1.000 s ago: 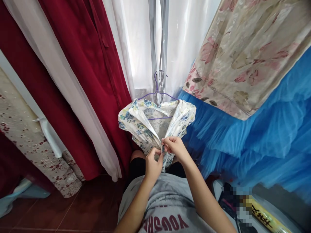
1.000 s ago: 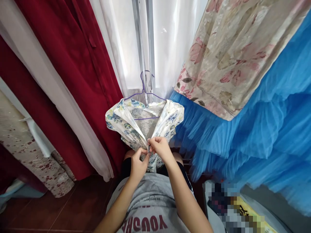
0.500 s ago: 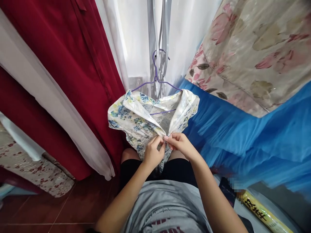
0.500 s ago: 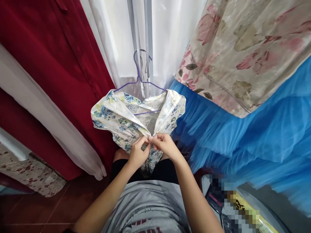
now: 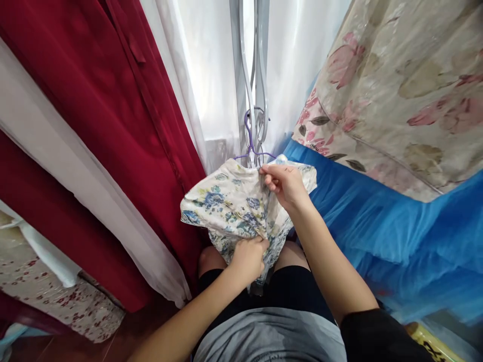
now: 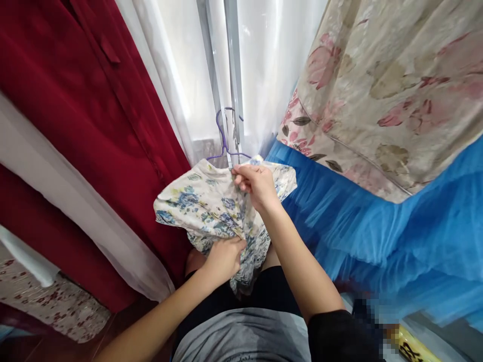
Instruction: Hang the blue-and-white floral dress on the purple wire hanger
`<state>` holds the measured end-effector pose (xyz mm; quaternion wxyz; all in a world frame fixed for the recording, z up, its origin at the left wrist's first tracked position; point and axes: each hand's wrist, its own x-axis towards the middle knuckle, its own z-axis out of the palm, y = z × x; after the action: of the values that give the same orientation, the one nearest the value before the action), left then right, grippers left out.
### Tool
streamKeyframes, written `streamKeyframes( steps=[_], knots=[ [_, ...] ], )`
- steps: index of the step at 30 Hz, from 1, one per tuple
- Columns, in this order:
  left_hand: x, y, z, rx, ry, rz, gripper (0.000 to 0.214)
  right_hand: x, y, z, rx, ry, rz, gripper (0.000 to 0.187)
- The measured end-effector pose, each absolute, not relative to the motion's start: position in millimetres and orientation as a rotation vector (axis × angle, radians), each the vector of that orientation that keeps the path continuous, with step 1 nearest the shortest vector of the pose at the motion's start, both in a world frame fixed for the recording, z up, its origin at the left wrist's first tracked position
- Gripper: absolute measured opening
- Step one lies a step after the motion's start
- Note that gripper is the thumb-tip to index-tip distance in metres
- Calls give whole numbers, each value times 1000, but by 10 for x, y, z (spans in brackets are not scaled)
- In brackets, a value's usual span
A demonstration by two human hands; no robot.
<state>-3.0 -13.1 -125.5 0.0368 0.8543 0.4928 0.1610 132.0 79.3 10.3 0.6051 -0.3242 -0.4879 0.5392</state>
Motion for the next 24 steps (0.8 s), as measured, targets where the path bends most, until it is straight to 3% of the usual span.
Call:
streamKeyframes(
  steps=[3,6,11,13,18,24],
  knots=[
    [-43,-96,-1123,2558,1480,401,31,1320,790,162,-733,-1238,1210,27],
    [-106,-10,-777,2514,1319,544,16,1282,673,67,-714,-1299,1101,28],
    [-217,122,27,2269,1283,1563,18,1307,437,-16,-741,-1405,961,26],
    [-251,186,243,2305,1221,1616,25,1359,385,54,-727,-1434,915,26],
    [-255,286,406,2534,1160,1508,18,1454,364,277,-689,-1509,863,25],
    [-236,332,470,2358,1203,1837,31,1320,507,26,-684,-1543,909,27]
  ],
)
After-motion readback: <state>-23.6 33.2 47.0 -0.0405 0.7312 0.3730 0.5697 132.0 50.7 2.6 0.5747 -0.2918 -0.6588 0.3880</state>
